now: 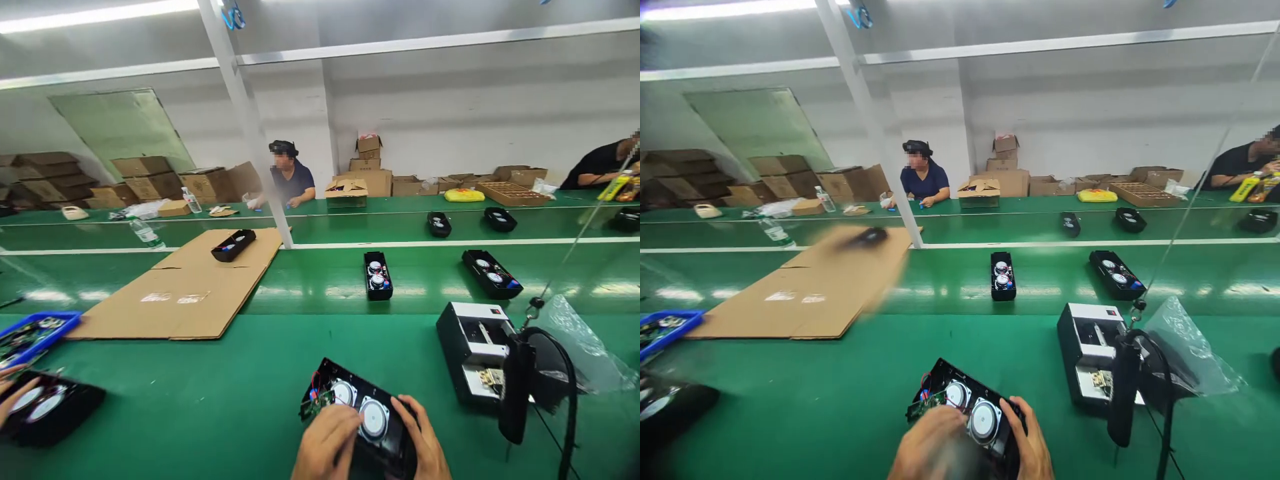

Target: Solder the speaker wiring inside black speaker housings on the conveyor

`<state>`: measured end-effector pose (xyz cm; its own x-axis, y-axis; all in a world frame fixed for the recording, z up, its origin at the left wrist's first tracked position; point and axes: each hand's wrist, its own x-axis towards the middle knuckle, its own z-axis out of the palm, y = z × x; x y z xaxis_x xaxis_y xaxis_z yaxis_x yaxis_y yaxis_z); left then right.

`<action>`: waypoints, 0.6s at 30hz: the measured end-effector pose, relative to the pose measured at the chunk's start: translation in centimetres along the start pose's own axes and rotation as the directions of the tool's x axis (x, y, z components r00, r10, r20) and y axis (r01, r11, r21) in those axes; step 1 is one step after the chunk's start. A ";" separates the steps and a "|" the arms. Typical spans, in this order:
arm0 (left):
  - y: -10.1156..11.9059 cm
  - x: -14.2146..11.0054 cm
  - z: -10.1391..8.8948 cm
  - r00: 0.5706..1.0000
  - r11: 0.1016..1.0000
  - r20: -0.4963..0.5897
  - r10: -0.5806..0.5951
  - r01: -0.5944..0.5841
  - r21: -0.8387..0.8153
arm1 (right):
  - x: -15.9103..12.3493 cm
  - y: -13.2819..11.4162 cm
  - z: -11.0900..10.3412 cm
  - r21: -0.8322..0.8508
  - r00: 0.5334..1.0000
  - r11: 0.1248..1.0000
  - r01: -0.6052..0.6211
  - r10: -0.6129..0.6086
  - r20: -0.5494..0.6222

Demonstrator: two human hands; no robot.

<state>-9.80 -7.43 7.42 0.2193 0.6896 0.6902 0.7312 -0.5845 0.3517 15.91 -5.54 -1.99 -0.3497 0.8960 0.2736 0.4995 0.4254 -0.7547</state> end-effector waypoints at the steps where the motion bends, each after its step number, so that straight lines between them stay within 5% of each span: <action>1: -0.2 0.3 -1.3 1.000 1.000 -0.012 -0.004 0.003 -0.013 | 0.3 0.1 -2.0 0.006 0.996 1.000 0.003 -0.003 0.087; 4: -1.3 0.5 -3.6 0.997 0.999 0.074 0.018 -0.016 -0.039 | 0.9 -0.2 -8.2 -0.061 0.958 0.993 -0.103 0.115 0.262; 9: -2.7 -1.1 -2.2 0.930 0.986 0.330 0.163 -0.138 -0.098 | -0.7 -1.0 -14.3 -0.210 0.938 0.960 -0.183 0.234 0.254; 14: -1.7 0.5 -1.1 0.937 0.993 0.337 0.097 -0.068 -0.097 | -2.3 -2.4 -13.7 -0.163 0.997 0.984 -0.076 0.080 0.019; 18: 0.2 2.5 0.2 0.963 0.990 0.257 -0.080 0.107 -0.092 | -0.9 -5.1 -10.9 -0.070 0.984 0.991 0.118 -0.126 -0.128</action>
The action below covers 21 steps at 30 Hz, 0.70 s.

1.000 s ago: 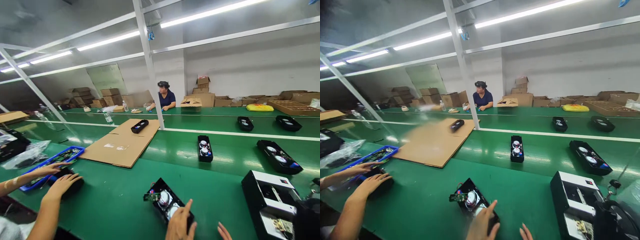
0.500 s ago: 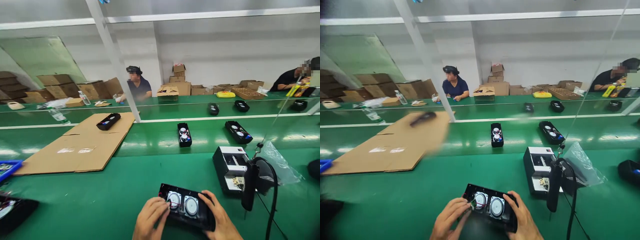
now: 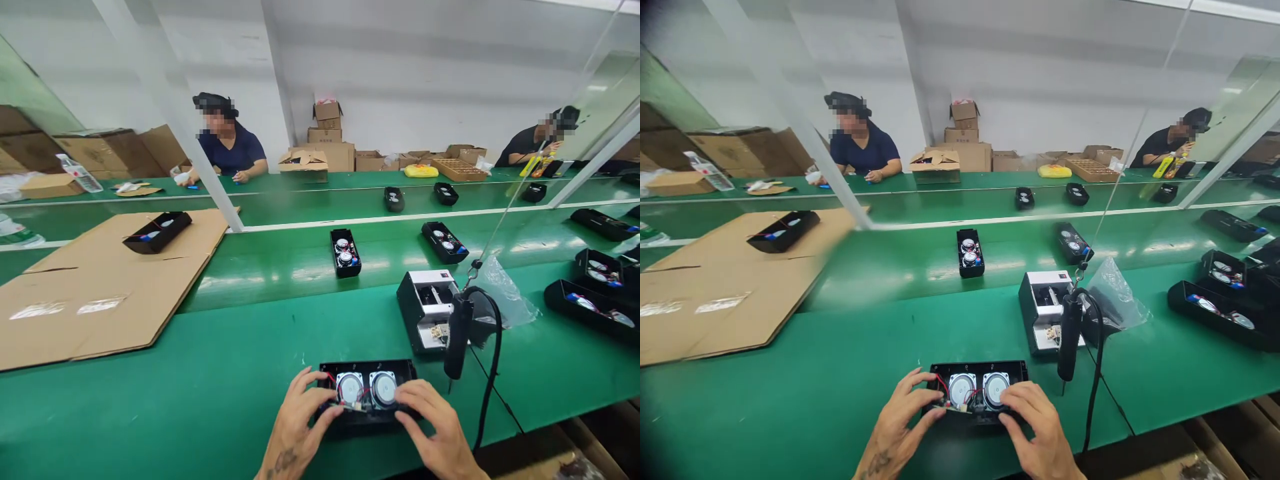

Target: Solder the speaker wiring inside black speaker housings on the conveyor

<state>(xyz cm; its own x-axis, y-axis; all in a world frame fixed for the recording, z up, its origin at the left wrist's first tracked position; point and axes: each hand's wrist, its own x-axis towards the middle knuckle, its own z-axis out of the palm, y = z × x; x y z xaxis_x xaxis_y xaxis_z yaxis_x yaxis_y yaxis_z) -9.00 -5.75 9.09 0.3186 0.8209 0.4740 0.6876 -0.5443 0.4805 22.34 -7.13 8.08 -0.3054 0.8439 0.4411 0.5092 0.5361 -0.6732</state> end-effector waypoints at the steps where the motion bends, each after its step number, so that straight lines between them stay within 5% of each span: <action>1: 0.5 0.2 0.6 1.000 1.000 -0.013 -0.023 0.023 -0.019 | 0.6 -0.7 0.8 0.011 0.999 0.999 0.038 -0.038 -0.001; 7: 1.4 -0.4 3.1 1.000 0.994 0.022 -0.017 0.019 -0.103 | 3.0 -2.6 3.4 -0.051 0.980 0.980 0.190 -0.187 0.073; 11: 0.1 -1.4 2.3 0.999 1.000 0.042 -0.018 0.018 0.004 | 3.4 -2.3 3.2 -0.130 0.966 0.984 0.118 -0.084 0.243; 15: -0.7 -1.7 2.3 0.980 0.995 0.201 0.008 -0.029 0.098 | 4.0 -2.5 3.4 -0.242 0.902 0.963 0.121 -0.005 0.432; 21: -0.4 -1.1 3.4 0.952 0.996 0.303 0.034 -0.056 0.064 | 5.2 -3.2 3.5 -0.341 0.825 0.932 0.126 0.092 0.558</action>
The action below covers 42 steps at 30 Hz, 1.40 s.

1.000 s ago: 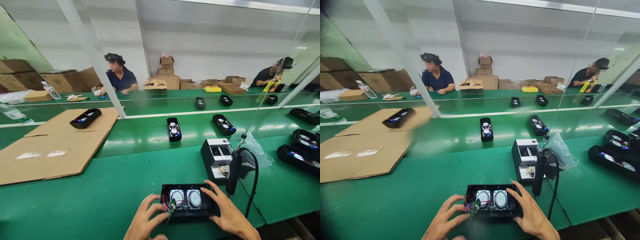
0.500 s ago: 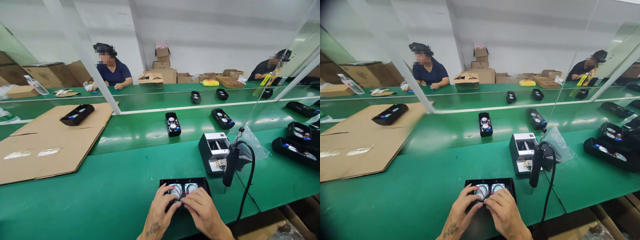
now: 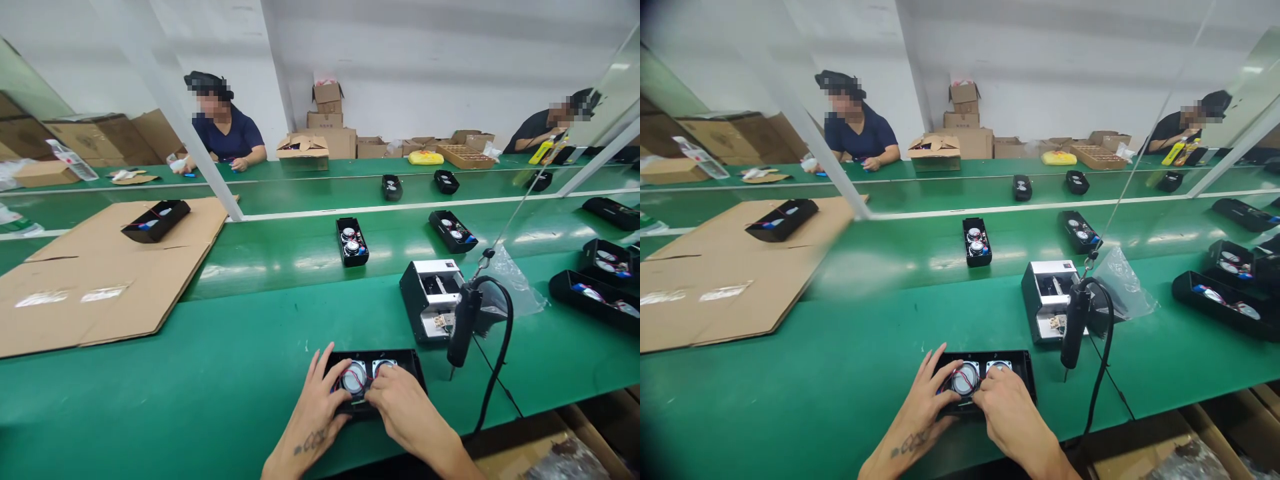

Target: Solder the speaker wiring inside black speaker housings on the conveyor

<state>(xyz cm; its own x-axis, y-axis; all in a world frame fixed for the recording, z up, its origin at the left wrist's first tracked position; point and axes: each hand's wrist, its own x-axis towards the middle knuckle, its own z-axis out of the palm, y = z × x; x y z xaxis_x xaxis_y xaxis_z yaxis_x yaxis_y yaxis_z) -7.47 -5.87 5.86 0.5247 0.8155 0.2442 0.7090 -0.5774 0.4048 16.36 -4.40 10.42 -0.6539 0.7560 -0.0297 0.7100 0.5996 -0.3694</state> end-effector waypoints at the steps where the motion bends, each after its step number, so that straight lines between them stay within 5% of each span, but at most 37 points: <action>1: 0.1 0.1 0.0 1.000 1.000 0.013 -0.002 0.002 -0.006 | 0.0 0.0 -0.2 -0.019 1.000 1.000 -0.007 0.008 0.023; 9: 0.3 0.8 -0.7 0.993 1.000 0.113 0.024 -0.025 0.003 | -0.3 -0.4 -1.5 0.035 0.992 0.999 -0.017 0.012 0.127; 15: 0.2 1.1 -1.2 0.987 0.996 0.136 0.081 -0.084 0.018 | 0.6 -0.6 -2.3 0.068 0.978 0.984 -0.167 0.156 0.138; 25: -0.8 2.1 -0.2 0.982 0.986 0.107 0.154 -0.159 0.049 | -0.5 -0.6 -1.3 0.191 0.996 0.979 -0.074 0.063 0.067; 29: -1.3 4.6 -1.7 0.970 0.995 0.241 0.042 -0.018 -0.100 | 1.0 -0.8 -1.4 0.113 0.996 0.991 -0.074 0.068 0.052; 35: -3.4 10.1 -4.6 0.908 0.965 0.420 -0.009 0.118 -0.235 | 5.0 1.2 -5.2 0.197 0.975 0.969 -0.150 0.111 0.195; 42: -5.5 12.5 -4.4 0.825 0.902 0.565 0.008 0.238 -0.361 | 7.7 2.9 -6.1 0.247 0.958 0.953 -0.177 0.109 0.266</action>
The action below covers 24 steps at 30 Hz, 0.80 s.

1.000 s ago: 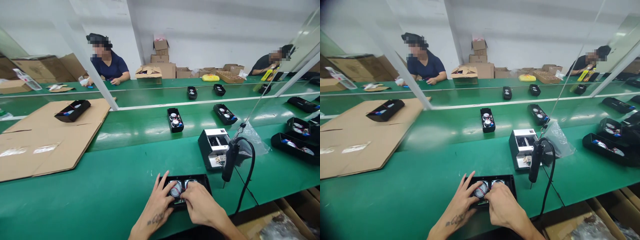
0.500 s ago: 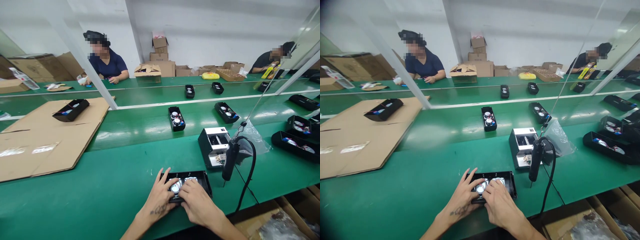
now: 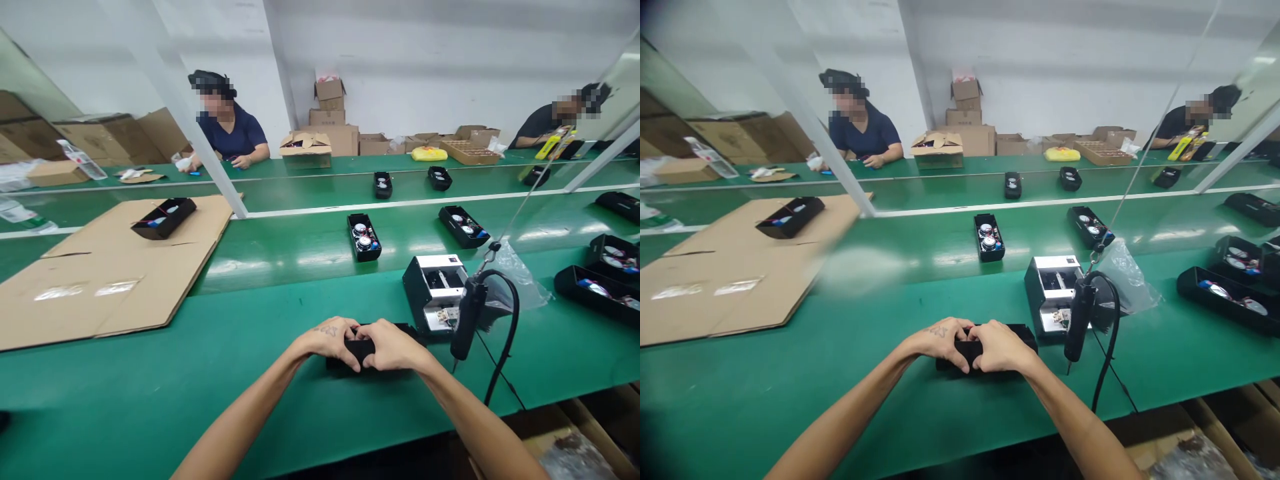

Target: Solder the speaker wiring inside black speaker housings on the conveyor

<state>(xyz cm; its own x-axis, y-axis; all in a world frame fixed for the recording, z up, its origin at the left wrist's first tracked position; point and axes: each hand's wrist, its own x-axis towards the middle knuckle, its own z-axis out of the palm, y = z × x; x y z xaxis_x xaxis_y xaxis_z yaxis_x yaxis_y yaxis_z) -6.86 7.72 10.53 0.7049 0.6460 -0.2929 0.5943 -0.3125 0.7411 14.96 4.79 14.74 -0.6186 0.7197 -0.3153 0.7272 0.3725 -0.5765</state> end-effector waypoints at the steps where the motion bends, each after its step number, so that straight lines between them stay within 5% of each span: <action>1: -0.1 0.1 0.0 1.000 1.000 0.006 -0.008 0.008 -0.019 | 0.1 0.0 0.1 0.000 1.000 1.000 -0.007 0.007 0.000; 24: 0.8 -0.1 -0.3 0.998 0.987 0.029 -0.050 0.054 -0.153 | -0.2 -0.8 0.2 0.038 0.998 0.998 -0.056 0.056 -0.010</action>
<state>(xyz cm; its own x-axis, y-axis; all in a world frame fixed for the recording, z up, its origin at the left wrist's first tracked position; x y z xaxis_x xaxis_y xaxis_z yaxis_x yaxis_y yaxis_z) -6.59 7.61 11.36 0.6851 0.6407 -0.3466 0.5650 -0.1671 0.8080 14.45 4.20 15.14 -0.5736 0.7452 -0.3401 0.7490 0.3090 -0.5862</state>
